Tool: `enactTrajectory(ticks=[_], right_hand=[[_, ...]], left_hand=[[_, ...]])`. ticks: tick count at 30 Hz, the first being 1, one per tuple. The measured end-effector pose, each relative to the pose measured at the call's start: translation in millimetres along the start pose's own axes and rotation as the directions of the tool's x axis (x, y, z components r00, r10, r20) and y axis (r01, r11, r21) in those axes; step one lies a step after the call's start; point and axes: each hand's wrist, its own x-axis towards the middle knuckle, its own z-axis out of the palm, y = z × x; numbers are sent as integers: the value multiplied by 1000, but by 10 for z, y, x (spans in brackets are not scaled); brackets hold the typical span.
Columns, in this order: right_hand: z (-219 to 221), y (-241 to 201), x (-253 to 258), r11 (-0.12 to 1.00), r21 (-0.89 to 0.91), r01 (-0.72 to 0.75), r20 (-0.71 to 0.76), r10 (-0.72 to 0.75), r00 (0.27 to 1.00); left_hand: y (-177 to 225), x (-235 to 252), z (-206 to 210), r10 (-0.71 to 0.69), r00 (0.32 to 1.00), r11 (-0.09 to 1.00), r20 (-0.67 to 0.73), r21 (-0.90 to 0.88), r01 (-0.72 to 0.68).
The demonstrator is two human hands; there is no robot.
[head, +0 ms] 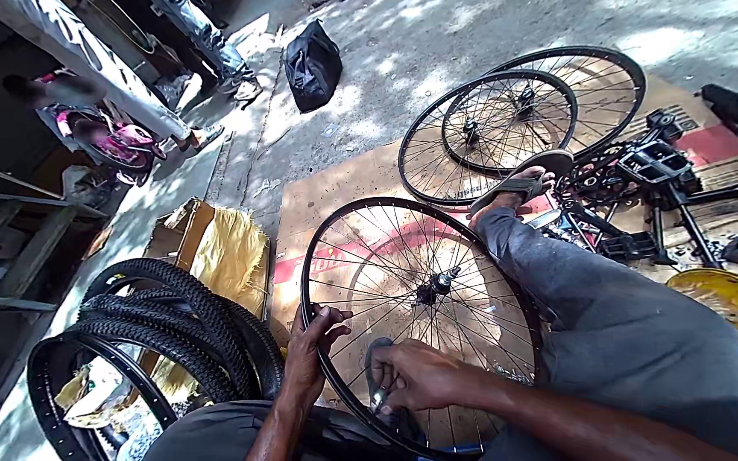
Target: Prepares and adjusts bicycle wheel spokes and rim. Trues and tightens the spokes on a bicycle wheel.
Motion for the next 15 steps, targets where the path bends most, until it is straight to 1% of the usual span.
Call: enactTrajectory(ticks=[1, 2, 3, 4, 6, 7, 8, 10, 12, 15], right_hand=[[122, -17, 33, 992, -127, -13, -72, 3, 997], [211, -33, 52, 974, -228, -3, -100, -20, 995], [228, -51, 54, 967, -255, 23, -72, -43, 996], [173, -55, 40, 973, -221, 62, -1, -63, 998], [-19, -5, -15, 984, -65, 168, 150, -157, 976], [-80, 32, -38, 978, 9, 209, 182, -207, 961], [-91, 61, -47, 973, 44, 225, 182, -229, 956], [-38, 62, -29, 979, 9, 204, 150, -203, 968], [-13, 52, 6, 973, -64, 221, 156, -209, 965], [-83, 69, -17, 949, -159, 273, 212, -238, 948]], left_hand=[[5, 3, 10, 6, 1000, 1000, -11, 9, -6], [9, 5, 15, 13, 1000, 999, -21, 35, -12], [14, 7, 12, 17, 999, 997, -30, 73, -15], [26, 19, 4, 18, 999, 994, -33, 111, -14], [83, 85, -22, -7, 1000, 993, -28, 119, 10], [127, 135, -34, -28, 999, 995, -18, 98, 29], [169, 186, -36, -49, 999, 996, -13, 73, 50], [215, 242, -13, -90, 995, 996, -45, 3, 91], [212, 254, 25, -105, 990, 994, -93, -42, 102], [170, 208, 14, -82, 994, 995, -67, -62, 78]])
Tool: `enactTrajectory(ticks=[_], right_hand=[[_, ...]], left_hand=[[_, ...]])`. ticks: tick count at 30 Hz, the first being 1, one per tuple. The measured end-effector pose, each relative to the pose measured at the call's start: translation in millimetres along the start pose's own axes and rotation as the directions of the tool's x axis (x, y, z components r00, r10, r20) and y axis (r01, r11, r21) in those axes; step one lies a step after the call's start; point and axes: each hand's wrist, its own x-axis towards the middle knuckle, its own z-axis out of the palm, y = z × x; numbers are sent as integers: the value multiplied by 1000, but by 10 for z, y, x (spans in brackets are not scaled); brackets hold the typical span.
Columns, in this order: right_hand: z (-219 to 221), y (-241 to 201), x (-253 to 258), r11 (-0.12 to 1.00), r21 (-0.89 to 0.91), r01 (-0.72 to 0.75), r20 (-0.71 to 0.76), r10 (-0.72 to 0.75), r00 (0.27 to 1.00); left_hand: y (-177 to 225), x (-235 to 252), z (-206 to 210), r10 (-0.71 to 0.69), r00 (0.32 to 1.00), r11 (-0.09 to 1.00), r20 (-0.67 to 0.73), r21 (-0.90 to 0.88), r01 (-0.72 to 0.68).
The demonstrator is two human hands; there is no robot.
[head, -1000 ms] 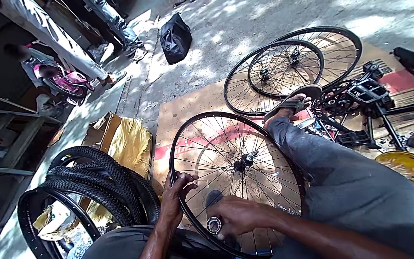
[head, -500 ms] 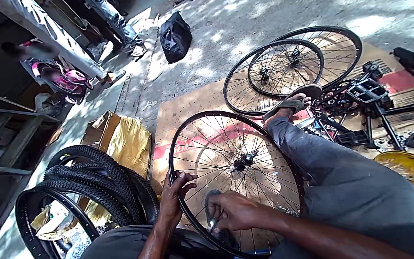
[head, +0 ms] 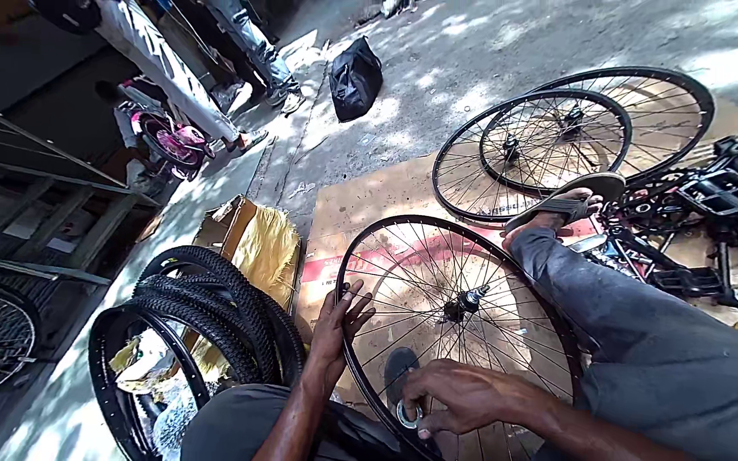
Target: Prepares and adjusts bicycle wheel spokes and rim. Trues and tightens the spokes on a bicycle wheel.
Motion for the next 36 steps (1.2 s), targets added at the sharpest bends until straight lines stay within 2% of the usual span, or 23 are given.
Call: enactTrajectory(ticks=[3, 6, 9, 11, 12, 15, 16, 20, 22, 24, 26, 29, 31, 33, 35, 36], right_hand=[[-97, -57, -115, 988, -137, -73, 46, 80, 996], [-260, -87, -228, 981, -157, -114, 74, 126, 989], [-428, -138, -270, 985, -128, -117, -89, 107, 990], [-411, -104, -235, 966, -227, -124, -239, 68, 969], [-369, -76, -220, 948, -283, -144, -265, 67, 962], [-178, -58, -186, 908, -373, -192, -185, 130, 974], [-86, -76, -159, 904, -392, -170, -178, 106, 978], [175, -126, -28, 957, -287, 39, -220, -105, 970], [180, -33, 18, 981, -193, 3, -292, -60, 954], [272, 27, 89, 966, -246, -75, -328, -10, 945], [247, -3, 119, 967, -232, -107, -260, 45, 965], [-43, -36, -9, 1000, 9, -16, -60, 17, 998], [-103, 1, -81, 993, 116, 9, -55, -2, 998], [-26, -34, -27, 988, 107, -110, -150, 125, 981], [155, -65, 83, 975, -61, -215, -264, 192, 945], [210, -69, 114, 964, -136, -230, -270, 187, 944]], left_hand=[[-58, -102, -34, 67, 992, 998, 105, -20, -65], [-33, -183, -29, 105, 981, 992, 161, 49, -115], [-49, -187, 56, 84, 990, 985, 109, 141, -99], [-79, -206, 66, 62, 995, 990, 79, 124, -72], [-93, -213, 50, 58, 995, 991, 81, 116, -67], [-119, -201, 3, 65, 995, 991, 81, 112, -74], [-125, -191, -10, 67, 995, 990, 76, 120, -76], [-148, -179, -51, 65, 995, 988, 80, 138, -75], [-136, -174, -41, 74, 992, 990, 104, 113, -86], [-123, -188, -17, 76, 986, 991, 148, 102, -91], [-113, -198, 12, 71, 984, 991, 162, 102, -88], [-120, -196, -9, 56, 988, 992, 144, 104, -71], [-112, -200, -30, 56, 987, 992, 150, 101, -71], [-100, -203, -26, 55, 985, 991, 164, 111, -73], [-105, -206, -12, 55, 984, 990, 167, 118, -76], [-111, -207, -12, 54, 985, 990, 164, 118, -74]])
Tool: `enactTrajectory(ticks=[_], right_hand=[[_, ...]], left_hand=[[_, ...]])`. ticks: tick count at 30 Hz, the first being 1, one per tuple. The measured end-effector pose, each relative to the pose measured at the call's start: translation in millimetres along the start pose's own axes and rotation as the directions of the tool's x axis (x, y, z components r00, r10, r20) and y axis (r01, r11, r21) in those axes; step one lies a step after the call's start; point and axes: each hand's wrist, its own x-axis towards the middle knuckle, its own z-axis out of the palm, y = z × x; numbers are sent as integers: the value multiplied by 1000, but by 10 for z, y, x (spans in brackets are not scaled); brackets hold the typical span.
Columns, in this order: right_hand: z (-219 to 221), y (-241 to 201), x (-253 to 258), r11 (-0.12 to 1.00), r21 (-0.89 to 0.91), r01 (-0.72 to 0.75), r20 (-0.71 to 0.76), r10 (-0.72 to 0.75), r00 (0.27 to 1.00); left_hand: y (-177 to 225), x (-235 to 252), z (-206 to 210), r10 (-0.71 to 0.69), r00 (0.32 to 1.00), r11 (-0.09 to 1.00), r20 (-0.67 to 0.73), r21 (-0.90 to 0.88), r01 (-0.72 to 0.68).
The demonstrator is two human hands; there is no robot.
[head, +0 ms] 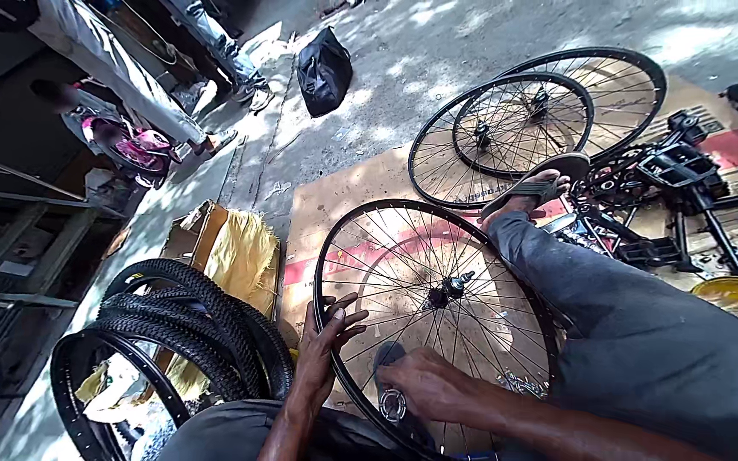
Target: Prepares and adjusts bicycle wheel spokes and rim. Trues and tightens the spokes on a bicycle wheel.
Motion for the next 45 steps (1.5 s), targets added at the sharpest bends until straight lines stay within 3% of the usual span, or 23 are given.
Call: enactTrajectory(ticks=[2, 4, 6, 9, 11, 14, 16, 18, 20, 21, 23, 25, 26, 28, 30, 31, 34, 36, 38, 40, 41, 43, 45], right_hand=[[-111, 14, 2, 998, 42, 44, 104, -48, 993], [-310, 77, -34, 972, 231, 37, 242, -94, 966], [-342, 85, -76, 943, 330, -46, 220, -30, 975], [-94, -37, -40, 990, 86, -109, 46, 106, 993], [-74, -65, -9, 998, -3, -58, 90, 58, 994], [-374, 90, -40, 964, 263, 28, 300, -110, 948], [-406, 93, -71, 925, 376, -55, 270, -53, 961], [-237, -32, -50, 970, 207, -128, 145, 99, 985], [-68, -94, -15, 997, -12, -78, 65, 78, 995], [-101, -77, -5, 999, -7, -34, 111, 35, 993], [-324, 26, -19, 984, 177, 31, 278, -81, 957], [-433, 113, -56, 941, 337, 21, 297, -127, 946], [-406, 94, -63, 933, 359, -30, 258, -68, 964], [-225, -17, -38, 975, 192, -115, 137, 89, 987], [-63, -85, -14, 997, -11, -80, 60, 81, 995], [-99, -76, -11, 999, -9, -47, 107, 47, 993], [-422, 70, -50, 961, 276, 23, 303, -109, 947], [-428, 82, -82, 934, 356, -38, 270, -64, 961], [-228, -28, -53, 977, 183, -112, 142, 86, 986], [-61, -88, -28, 998, -15, -65, 70, 66, 995], [-102, -76, -20, 1000, -8, -27, 125, 28, 992], [-331, 19, -20, 985, 172, 19, 292, -69, 954], [-439, 93, -58, 939, 341, -31, 320, -85, 944]], left_hand=[[-9, 6, -15, 0, 1000, 1000, -4, 7, 0], [-19, 3, -29, 2, 1000, 1000, -2, 11, -2], [-14, -2, -24, -2, 1000, 1000, 4, 14, 2], [-4, 1, 13, -8, 1000, 1000, 2, 16, 8], [-7, 1, 11, -6, 1000, 1000, -2, 28, 6], [-21, 1, -20, 14, 1000, 999, 4, 40, -14], [-10, -10, -15, 20, 1000, 999, 13, 41, -20], [3, -13, 4, 18, 1000, 999, 24, 35, -19], [-2, -1, 6, 21, 1000, 999, 13, 39, -21], [-4, 3, -4, 21, 1000, 999, 7, 46, -21], [-12, -3, -26, 21, 1000, 998, 11, 57, -22], [-8, -6, -25, 31, 999, 998, 25, 59, -32], [-4, -8, -16, 32, 999, 998, 29, 61, -33], [-6, -3, -3, 26, 999, 998, 27, 60, -27], [-19, 0, -3, 27, 1000, 998, 11, 61, -27], [-17, -3, -5, 27, 1000, 997, 8, 66, -28], [-13, -4, -14, 29, 999, 997, 17, 68, -30], [-14, -9, -6, 26, 999, 998, 29, 64, -28], [-3, -11, 11, 22, 999, 997, 25, 68, -24], [-8, 2, 6, 23, 1000, 997, 6, 80, -23], [-16, 5, -8, 25, 1000, 996, 4, 81, -25], [-25, 1, -32, 29, 1000, 996, 10, 85, -29], [-20, -4, -28, 38, 999, 995, 23, 91, -40]])
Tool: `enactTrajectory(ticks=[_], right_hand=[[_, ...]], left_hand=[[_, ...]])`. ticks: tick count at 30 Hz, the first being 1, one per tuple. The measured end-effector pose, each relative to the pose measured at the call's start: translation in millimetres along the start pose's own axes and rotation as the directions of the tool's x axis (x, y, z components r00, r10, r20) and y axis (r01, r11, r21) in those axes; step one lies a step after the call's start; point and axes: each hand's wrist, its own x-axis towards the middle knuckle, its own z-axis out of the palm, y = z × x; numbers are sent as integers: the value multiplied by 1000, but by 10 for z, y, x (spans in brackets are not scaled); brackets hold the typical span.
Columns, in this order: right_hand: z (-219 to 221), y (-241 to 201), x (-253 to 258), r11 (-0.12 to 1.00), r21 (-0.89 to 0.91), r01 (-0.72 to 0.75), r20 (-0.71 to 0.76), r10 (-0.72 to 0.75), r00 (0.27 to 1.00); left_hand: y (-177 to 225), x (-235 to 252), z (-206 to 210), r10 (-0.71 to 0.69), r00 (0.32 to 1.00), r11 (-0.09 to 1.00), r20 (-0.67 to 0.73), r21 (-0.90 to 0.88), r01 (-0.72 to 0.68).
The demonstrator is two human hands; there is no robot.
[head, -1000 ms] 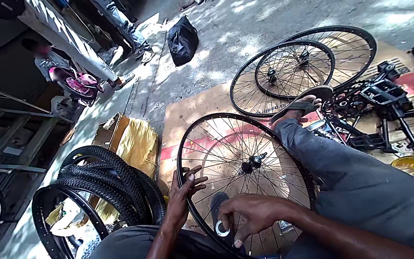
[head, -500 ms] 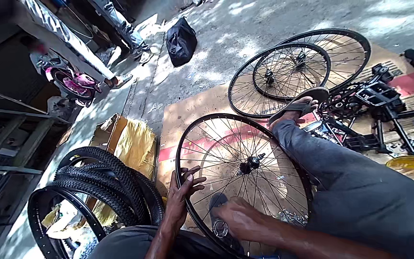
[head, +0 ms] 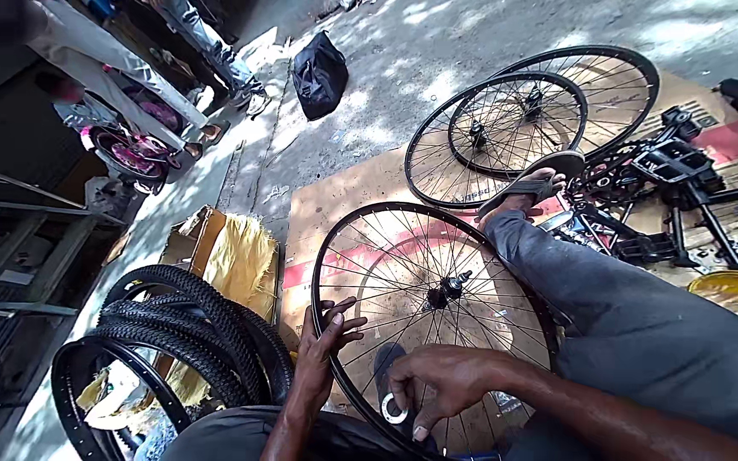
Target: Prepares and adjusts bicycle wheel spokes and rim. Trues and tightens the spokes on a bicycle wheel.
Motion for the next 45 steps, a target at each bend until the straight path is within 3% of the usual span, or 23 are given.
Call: enactTrajectory(ticks=[2, 4, 6, 9, 11, 14, 16, 19, 21, 24, 26, 29, 31, 34, 36, 39, 42, 45], right_hand=[[129, -26, 42, 996, -19, -89, -153, 85, 985], [337, -52, 148, 955, -249, -158, -287, 83, 954], [321, -65, 155, 948, -294, -124, -218, 60, 974], [11, -21, 14, 999, -49, 5, -1, -5, 1000], [39, 2, 3, 999, 31, -29, -89, 31, 996], [323, -43, 142, 957, -240, -165, -289, 92, 953], [307, -55, 147, 947, -297, -120, -208, 58, 976], [24, 26, 3, 996, -65, 55, 3, -55, 998], [26, 18, -8, 999, 41, 0, -64, 2, 998], [319, -34, 139, 966, -208, -153, -298, 86, 951], [317, -27, 152, 950, -295, -100, -232, 30, 972], [9, 33, 10, 996, -61, 57, 1, -57, 998], [17, 35, -2, 999, 41, 11, -69, -9, 998], [306, -11, 129, 959, -250, -130, -283, 56, 957], [327, -12, 146, 937, -341, -82, -222, 5, 975], [68, 31, 24, 992, -118, 51, -19, -53, 998], [120, 0, 50, 998, -22, -55, -135, 51, 990], [344, -69, 156, 950, -284, -127, -248, 56, 967]], left_hand=[[22, -8, 21, -3, 1000, 1000, 6, 4, 3], [27, 4, 28, -9, 1000, 1000, -4, 2, 9], [13, 10, 16, -4, 1000, 1000, -14, 4, 4], [-1, 6, 4, -1, 1000, 1000, -3, 5, 1], [12, 3, 15, -4, 1000, 1000, 9, 9, 3], [13, 17, 33, -6, 1000, 1000, 0, 8, 6], [7, 13, 24, -12, 1000, 1000, -14, 14, 12], [2, 2, 17, -10, 1000, 1000, -9, 8, 10], [15, -7, 25, -15, 1000, 1000, -1, 8, 15], [20, 2, 36, -13, 1000, 1000, -9, 5, 13], [15, 1, 19, -9, 1000, 1000, -12, 10, 10], [7, -3, 12, -5, 1000, 1000, -5, 11, 5], [16, -3, 25, -5, 1000, 1000, -4, 12, 5], [16, 10, 35, -4, 1000, 1000, -9, 10, 4], [10, 6, 21, 2, 1000, 1000, -9, 18, -2], [12, -7, 14, -1, 1000, 1000, -5, 17, 1], [19, -15, 24, -4, 1000, 1000, -2, 8, 4], [16, -3, 30, -11, 1000, 1000, -18, -15, 11]])
